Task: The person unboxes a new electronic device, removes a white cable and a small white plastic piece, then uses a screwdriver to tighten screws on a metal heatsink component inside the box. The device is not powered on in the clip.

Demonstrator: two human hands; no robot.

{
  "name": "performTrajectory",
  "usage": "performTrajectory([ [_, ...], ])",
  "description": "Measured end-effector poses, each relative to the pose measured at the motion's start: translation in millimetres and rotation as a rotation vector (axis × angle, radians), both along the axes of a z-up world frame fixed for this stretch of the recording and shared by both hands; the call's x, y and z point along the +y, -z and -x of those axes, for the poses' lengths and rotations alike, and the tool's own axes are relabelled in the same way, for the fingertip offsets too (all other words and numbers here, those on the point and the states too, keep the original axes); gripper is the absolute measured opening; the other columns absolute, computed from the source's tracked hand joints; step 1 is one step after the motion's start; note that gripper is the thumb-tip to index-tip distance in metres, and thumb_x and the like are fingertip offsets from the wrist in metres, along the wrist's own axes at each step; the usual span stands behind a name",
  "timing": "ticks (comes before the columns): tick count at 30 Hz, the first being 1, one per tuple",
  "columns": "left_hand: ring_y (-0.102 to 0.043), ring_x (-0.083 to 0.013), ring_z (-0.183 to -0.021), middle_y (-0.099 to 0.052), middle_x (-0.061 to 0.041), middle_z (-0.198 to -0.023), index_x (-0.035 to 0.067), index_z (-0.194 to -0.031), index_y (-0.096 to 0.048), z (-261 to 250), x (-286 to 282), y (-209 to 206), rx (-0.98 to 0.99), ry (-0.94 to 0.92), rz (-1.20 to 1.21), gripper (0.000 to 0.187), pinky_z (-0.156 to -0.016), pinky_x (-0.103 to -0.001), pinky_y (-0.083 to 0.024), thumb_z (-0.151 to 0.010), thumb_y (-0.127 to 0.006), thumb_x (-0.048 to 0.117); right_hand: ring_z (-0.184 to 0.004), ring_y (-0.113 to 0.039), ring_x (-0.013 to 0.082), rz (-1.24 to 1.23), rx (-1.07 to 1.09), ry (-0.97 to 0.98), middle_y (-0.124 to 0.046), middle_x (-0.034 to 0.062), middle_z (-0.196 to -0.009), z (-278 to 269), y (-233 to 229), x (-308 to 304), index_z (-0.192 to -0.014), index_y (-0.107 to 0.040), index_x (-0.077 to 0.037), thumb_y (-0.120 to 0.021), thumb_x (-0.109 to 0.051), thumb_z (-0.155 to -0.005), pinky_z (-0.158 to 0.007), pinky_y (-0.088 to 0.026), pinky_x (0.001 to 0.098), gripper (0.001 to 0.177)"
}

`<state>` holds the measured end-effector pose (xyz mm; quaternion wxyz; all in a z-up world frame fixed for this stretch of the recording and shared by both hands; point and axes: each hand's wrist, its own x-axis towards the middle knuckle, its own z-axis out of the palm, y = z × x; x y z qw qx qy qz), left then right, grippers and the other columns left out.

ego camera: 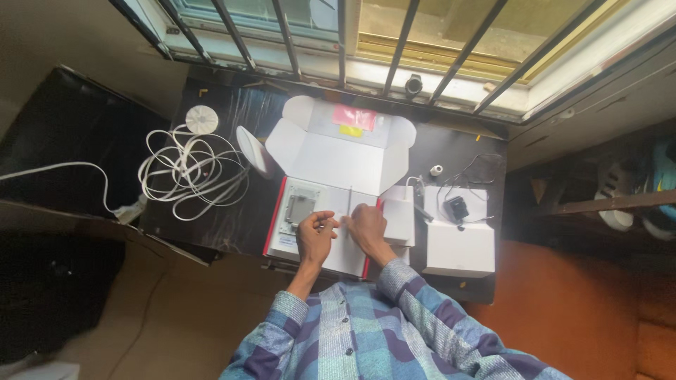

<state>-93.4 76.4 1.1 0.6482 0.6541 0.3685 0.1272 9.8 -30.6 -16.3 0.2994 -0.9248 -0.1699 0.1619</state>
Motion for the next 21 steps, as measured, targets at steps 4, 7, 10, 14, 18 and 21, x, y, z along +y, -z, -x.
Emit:
performTrajectory([
  [4, -0.071, -0.0128, -0.063, -0.079, -0.011, -0.085, -0.002, -0.108, -0.073, 15, 18, 2, 0.004, 0.153, 0.005, 0.021, -0.059, -0.025, -0.058, -0.088, -0.066, 0.005, -0.074, -0.072, 0.0404, 0.078, -0.063, 0.058, -0.071, 0.0222, -0.074, 11, 12, 9, -0.079, -0.077, -0.001, -0.072, -0.022, -0.077, -0.071, -0.058, 0.0507, 0.021],
  [7, -0.075, -0.0143, -0.064, -0.079, -0.010, -0.084, 0.001, -0.104, -0.074, 14, 25, -1, 0.098, 0.245, -0.034, 0.020, -0.060, -0.026, -0.058, -0.087, -0.072, 0.011, -0.069, -0.071, 0.0396, 0.003, -0.113, 0.164, -0.072, 0.0206, -0.072, 10, 8, 13, -0.075, -0.078, -0.001, -0.075, -0.022, -0.071, -0.065, -0.056, 0.0494, 0.021],
  [10, -0.077, -0.0149, -0.067, -0.079, -0.009, -0.085, 0.004, -0.100, -0.078, 11, 29, -5, 0.155, 0.301, -0.125, 0.021, -0.063, -0.026, -0.058, -0.084, -0.077, 0.017, -0.063, -0.074, 0.0282, -0.229, 0.101, 0.229, -0.075, 0.0165, -0.069, 21, -10, -3, -0.079, -0.077, -0.002, -0.072, -0.022, -0.078, -0.060, -0.057, 0.0376, 0.020],
  [14, -0.078, -0.0141, -0.071, -0.080, -0.008, -0.088, 0.006, -0.105, -0.078, 1, 28, -16, 0.071, 0.411, -0.113, 0.027, -0.063, -0.025, -0.057, -0.087, -0.077, 0.025, -0.063, -0.073, 0.0119, -0.556, 0.357, 0.249, -0.076, 0.0076, -0.076, 41, -40, -25, -0.087, -0.074, -0.004, -0.069, -0.018, -0.086, -0.048, -0.052, 0.0276, 0.015],
  [18, -0.077, -0.0128, -0.073, -0.080, -0.007, -0.089, 0.007, -0.111, -0.076, -12, 22, -27, 0.010, 0.516, 0.038, 0.031, -0.056, -0.027, -0.053, -0.088, -0.076, 0.027, -0.062, -0.070, 0.0105, -0.662, 0.373, 0.170, -0.076, 0.0069, -0.074, 50, -52, -43, -0.092, -0.074, -0.004, -0.066, -0.019, -0.091, -0.049, -0.050, 0.0256, 0.017],
  [21, -0.074, -0.0136, -0.073, -0.080, -0.008, -0.087, 0.004, -0.107, -0.080, -17, 19, -29, -0.067, 0.564, 0.112, 0.028, -0.059, -0.025, -0.055, -0.090, -0.075, 0.025, -0.062, -0.066, 0.0108, -0.689, 0.346, 0.170, -0.072, 0.0081, -0.071, 50, -48, -55, -0.095, -0.079, -0.001, -0.070, -0.017, -0.091, -0.055, -0.051, 0.0253, 0.019],
])
